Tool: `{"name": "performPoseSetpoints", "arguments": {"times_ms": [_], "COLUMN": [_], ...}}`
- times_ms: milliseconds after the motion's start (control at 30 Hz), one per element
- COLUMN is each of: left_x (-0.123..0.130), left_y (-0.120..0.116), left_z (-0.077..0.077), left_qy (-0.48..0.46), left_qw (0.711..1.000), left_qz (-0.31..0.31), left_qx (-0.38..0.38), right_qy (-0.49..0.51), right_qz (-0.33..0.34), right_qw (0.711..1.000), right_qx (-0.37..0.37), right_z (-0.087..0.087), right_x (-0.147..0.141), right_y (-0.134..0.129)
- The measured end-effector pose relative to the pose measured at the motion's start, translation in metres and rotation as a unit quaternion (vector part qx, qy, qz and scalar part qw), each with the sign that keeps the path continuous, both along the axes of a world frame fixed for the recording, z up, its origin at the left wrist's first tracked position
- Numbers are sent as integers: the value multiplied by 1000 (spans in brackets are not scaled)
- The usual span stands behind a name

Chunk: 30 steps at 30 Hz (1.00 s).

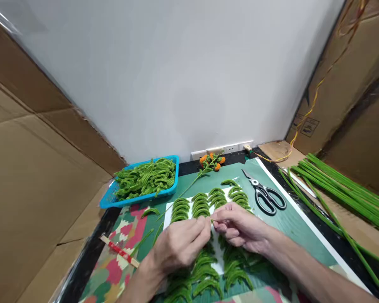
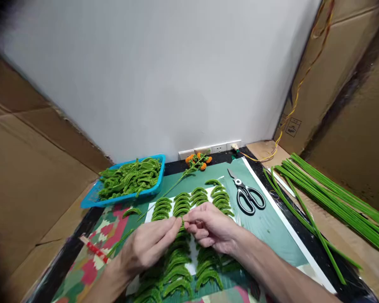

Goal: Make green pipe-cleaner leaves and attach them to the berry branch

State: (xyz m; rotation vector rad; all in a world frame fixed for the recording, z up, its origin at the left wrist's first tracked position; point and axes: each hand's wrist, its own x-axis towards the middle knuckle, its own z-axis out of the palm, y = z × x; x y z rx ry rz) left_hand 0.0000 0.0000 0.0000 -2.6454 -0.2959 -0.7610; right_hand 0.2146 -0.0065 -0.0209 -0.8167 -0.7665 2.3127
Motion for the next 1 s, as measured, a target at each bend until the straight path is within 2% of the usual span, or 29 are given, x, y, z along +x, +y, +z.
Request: {"name": "performPoseSetpoints", "arguments": {"times_ms": [67,133,167,200,267,333,367,433,500,567,600,667,733,800,867,933,1000], "left_x": [1,3,4,4,6,6,6,5,5,5,6,6,7,7,7,7,8], "left_y": [-2,-5,-7,-9,-13,-17,-18,-20,-21,-22,-22,-23,-23,-22,-20,-18,-18], "left_z": [-5,-9,-9,-9,-8,-6,-6,-7,-8,-10,-11,-11,-10,-9,-8,-10,-12], "left_qy": [-38,-82,-112,-139,-180,-204,-211,-220,-228,-234,-234,-234,-231,-225,-216,-202,-184], "left_qw": [998,987,972,951,889,807,762,686,649,644,650,672,712,764,818,864,895], "left_qz": [13,35,53,71,103,119,121,117,110,109,111,119,125,125,116,99,85], "left_qx": [-46,-132,-198,-268,-409,-542,-600,-683,-717,-720,-714,-692,-651,-592,-521,-450,-398], "right_qy": [-32,-85,-126,-167,-224,-239,-241,-247,-249,-240,-233,-217,-191,-147,-88,-37,-25], "right_qz": [-43,-90,-122,-148,-176,-178,-176,-175,-181,-200,-212,-232,-229,-211,-190,-176,-174], "right_qw": [994,968,936,891,785,701,673,640,629,637,650,698,776,858,919,955,966], "right_qx": [92,219,306,395,550,648,677,706,714,705,691,641,556,446,333,238,188], "right_z": [-4,-7,-7,-8,-10,-13,-15,-19,-22,-22,-22,-20,-18,-18,-19,-22,-24], "right_x": [-1,-1,0,1,5,8,9,10,8,4,2,-1,-5,-9,-14,-19,-21], "right_y": [-2,-5,-6,-8,-11,-12,-13,-13,-13,-14,-14,-16,-18,-18,-18,-17,-16]}}
